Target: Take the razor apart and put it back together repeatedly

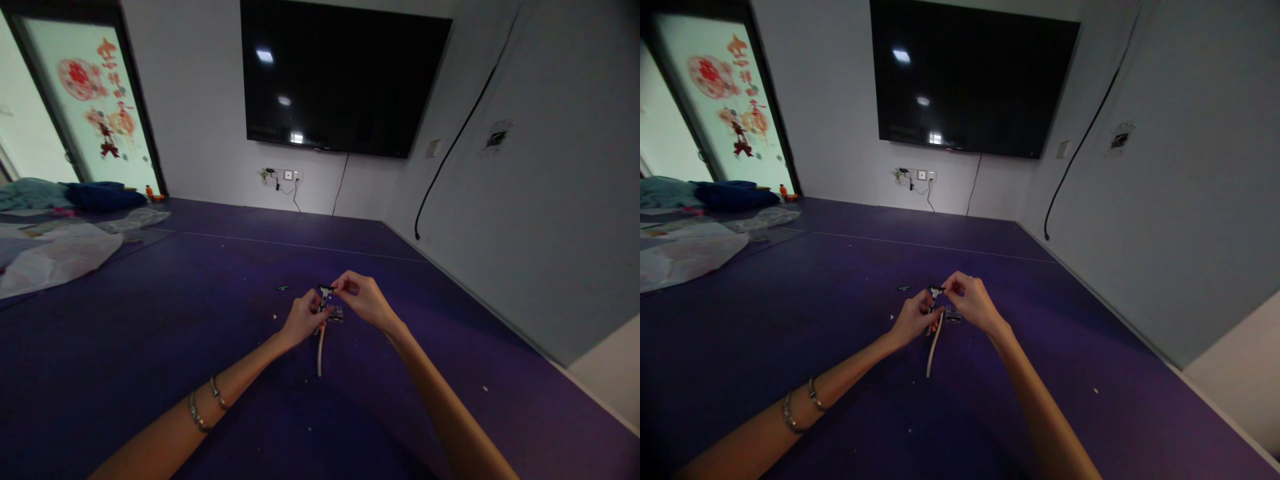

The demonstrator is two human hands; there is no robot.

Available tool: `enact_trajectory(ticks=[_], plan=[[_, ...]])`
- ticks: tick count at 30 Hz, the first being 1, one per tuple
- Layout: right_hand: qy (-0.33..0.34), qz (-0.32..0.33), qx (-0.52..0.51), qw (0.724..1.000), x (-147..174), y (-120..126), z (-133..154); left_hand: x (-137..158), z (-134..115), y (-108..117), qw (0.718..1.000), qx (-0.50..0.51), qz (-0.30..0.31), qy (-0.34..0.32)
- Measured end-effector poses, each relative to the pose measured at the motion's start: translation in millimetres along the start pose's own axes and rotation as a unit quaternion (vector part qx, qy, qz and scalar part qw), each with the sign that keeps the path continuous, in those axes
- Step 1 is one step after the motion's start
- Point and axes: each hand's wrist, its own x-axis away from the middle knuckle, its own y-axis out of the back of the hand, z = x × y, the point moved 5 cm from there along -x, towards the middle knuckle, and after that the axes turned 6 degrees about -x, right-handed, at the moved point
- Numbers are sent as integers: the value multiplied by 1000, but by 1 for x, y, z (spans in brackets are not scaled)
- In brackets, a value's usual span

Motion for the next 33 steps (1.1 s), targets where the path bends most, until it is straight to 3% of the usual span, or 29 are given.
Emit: enact_trajectory(ticks=[14,33], plan=[[16,19,23,999,0,0,1,3,1,-6,998,65,3,26],[5,20,-35,999,-2,-3,-7,4,-1,-1,999,28,-21,7]])
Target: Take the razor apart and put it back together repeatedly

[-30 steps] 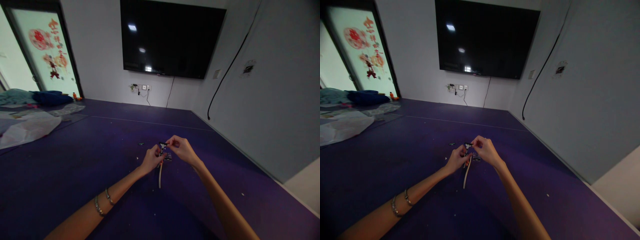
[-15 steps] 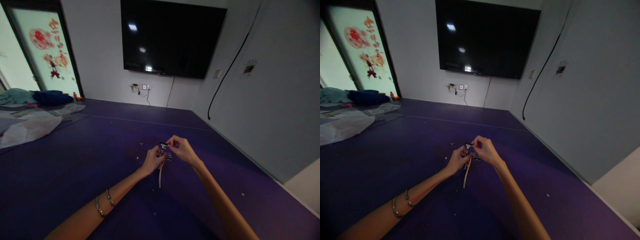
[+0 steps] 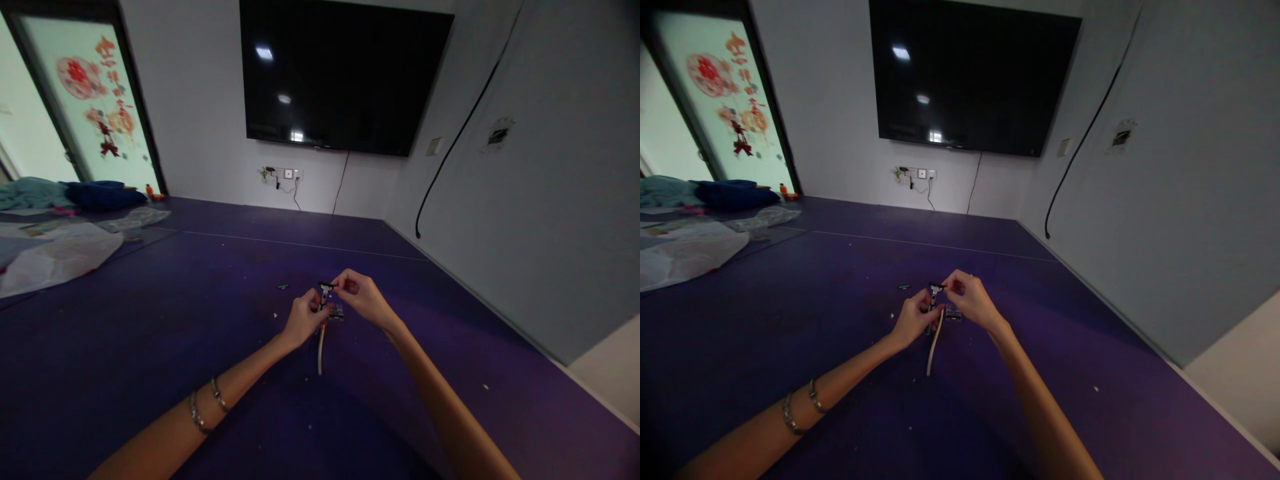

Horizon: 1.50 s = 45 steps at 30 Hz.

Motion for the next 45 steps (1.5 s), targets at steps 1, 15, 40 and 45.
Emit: enact_trajectory(ticks=[1,15,40,45], plan=[[2,1,-1,1000,0,0,0,0,0,0,1000,-2,-2,-1],[-3,-59,70,996,1,21,0,-13,2,9,999,33,-6,28],[-88,103,148,980,14,-56,-26,-26,-5,22,975,130,103,145],[-212,81,191,955,18,-51,-47,-28,10,41,966,-44,132,217]])
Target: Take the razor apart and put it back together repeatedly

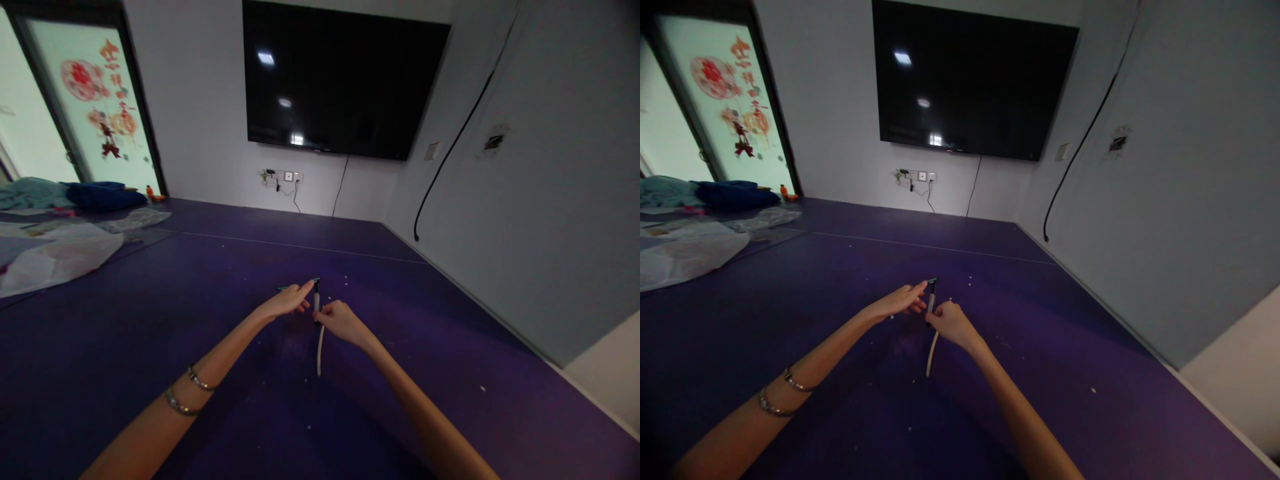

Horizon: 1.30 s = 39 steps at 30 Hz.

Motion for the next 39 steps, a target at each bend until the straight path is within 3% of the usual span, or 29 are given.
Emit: enact_trajectory(ticks=[4,13,21,26,29,33,35,39], plan=[[-61,39,23,997,1,-9,-12,1,0,22,998,-53,-1,20],[-88,76,24,993,5,-29,-11,3,-6,56,998,-62,-14,19],[-54,64,82,993,10,-35,-1,1,-3,62,998,-56,-11,19],[-46,67,59,995,7,-34,-5,-10,8,64,997,-70,-27,7],[-42,39,49,997,0,-19,-14,-24,23,76,987,-127,-95,-36],[-50,-41,43,997,-14,13,-43,-35,47,94,952,-224,-198,-68],[-47,-122,21,991,-17,33,-63,-36,58,98,944,-240,-217,-61],[-70,-204,15,976,-12,56,-107,-38,70,93,939,-257,-217,-65]])
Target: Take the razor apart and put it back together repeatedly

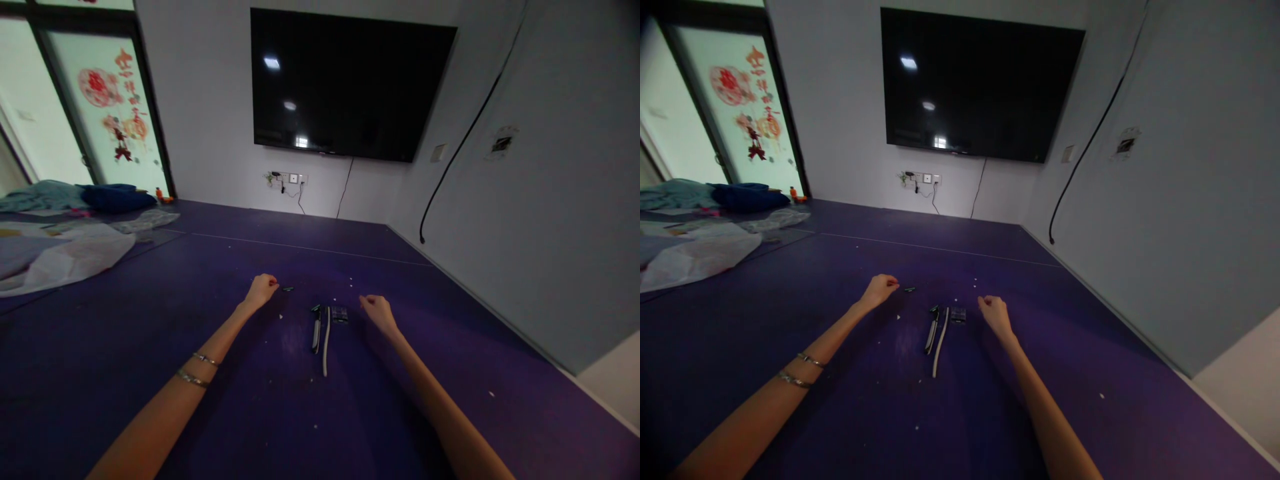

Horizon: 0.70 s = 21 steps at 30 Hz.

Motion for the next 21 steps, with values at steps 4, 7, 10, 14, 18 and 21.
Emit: enact_trajectory(ticks=[4,7,10,14,18,21], plan=[[-16,-53,-9,998,1,6,-29,2,-1,-15,999,-21,16,-38],[0,-76,-34,997,0,4,-36,1,-3,-25,996,-55,21,-61],[13,-85,-44,995,-2,2,-38,-1,-5,-34,992,-100,32,-71],[15,-90,-45,995,-3,1,-41,-5,-4,-41,984,-154,47,-80],[19,-90,-47,995,-2,1,-41,-7,-4,-41,976,-192,48,-89],[21,-90,-45,995,-2,1,-40,-7,-5,-41,972,-210,48,-96]])
